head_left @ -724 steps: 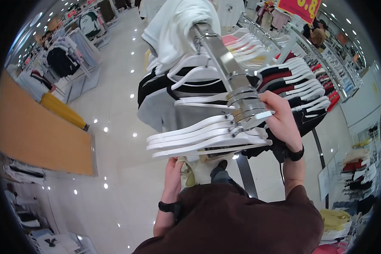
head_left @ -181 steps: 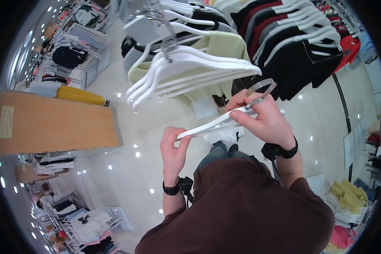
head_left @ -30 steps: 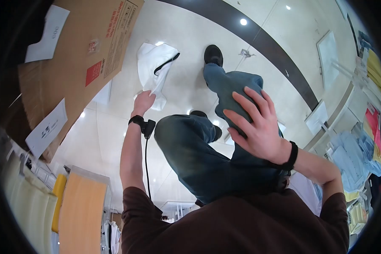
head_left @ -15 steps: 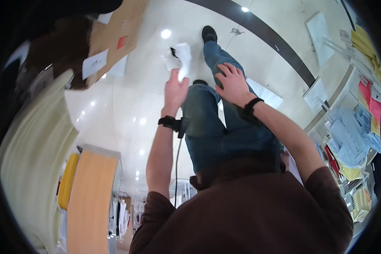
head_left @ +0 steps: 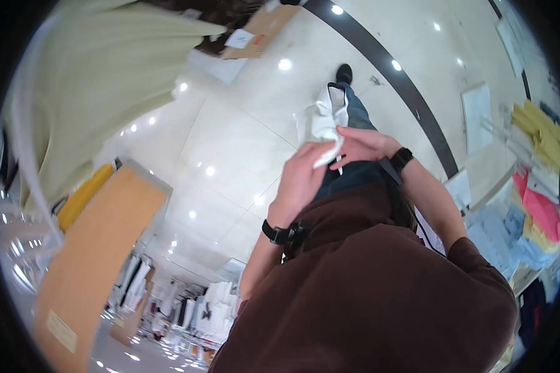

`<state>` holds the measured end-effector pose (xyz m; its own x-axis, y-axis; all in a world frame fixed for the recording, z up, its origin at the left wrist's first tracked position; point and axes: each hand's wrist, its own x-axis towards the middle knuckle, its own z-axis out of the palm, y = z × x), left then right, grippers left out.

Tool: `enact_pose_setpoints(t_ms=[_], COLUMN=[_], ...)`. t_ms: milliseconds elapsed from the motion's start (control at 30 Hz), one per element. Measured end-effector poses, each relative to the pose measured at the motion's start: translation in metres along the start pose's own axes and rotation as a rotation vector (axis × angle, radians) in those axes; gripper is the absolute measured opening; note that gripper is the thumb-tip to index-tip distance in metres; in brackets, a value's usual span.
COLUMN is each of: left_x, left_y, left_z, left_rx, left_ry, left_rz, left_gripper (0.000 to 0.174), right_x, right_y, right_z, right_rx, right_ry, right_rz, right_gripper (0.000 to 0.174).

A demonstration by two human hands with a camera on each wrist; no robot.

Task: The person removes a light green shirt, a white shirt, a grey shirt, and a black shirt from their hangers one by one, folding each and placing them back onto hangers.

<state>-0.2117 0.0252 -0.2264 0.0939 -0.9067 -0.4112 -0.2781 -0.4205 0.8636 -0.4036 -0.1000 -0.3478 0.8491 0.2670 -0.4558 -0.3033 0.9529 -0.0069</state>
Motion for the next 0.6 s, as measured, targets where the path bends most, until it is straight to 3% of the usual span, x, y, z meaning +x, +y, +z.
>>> enact_pose_setpoints(t_ms=[67,100,200,233,300,333,433,500,567,600], left_x=[-0.028,-0.036,-0.07,-0.083,-0.108,-0.118,-0.154,-0.178,-0.2,-0.21], left_y=[0.031,0.041,0.071,0.073,0.066,0.056,0.042,0.042,0.042,0.042], left_z=[-0.009,-0.013,-0.027,-0.031,-0.029,-0.028,-0.026,-0.02,-0.009,-0.008], left_rx=[0.073,0.119,0.112,0.108,0.103,0.167,0.249,0.257,0.259,0.267], left_ry=[-0.046,-0.078,0.042,0.092,0.389,0.488,0.484,0.559,0.622,0.757], left_rz=[0.007,0.015,-0.106,-0.102,-0.206,-0.14,-0.239,-0.236,-0.241,-0.203], left_gripper=[0.038,0.038,0.041,0.041,0.049,0.043,0.035,0.031,0.027,0.025], right_x=[-0.005,0.0,-0.005,-0.007,-0.014,-0.017,-0.02,-0.02,-0.02,-0.02], right_y=[0.001,0.001,-0.016,-0.018,-0.019,-0.018,0.0,0.017,0.026,0.03], right_z=[0.044,0.054,0.115,0.133,0.166,0.182,0.21,0.238,0.254,0.26], right_rx=[0.041,-0.035,-0.272,-0.237,-0.248,-0.285,-0.377,-0.131,-0.11,-0.142], right_ry=[0.023,0.155,0.237,0.232,0.219,0.25,0.225,0.159,0.129,0.205], right_rz=[-0.011,-0.011,-0.006,-0.069,-0.125,-0.143,-0.141,-0.121,-0.118,-0.151], right_gripper=[0.07,0.064,0.056,0.053,0.05,0.049,0.046,0.05,0.053,0.053])
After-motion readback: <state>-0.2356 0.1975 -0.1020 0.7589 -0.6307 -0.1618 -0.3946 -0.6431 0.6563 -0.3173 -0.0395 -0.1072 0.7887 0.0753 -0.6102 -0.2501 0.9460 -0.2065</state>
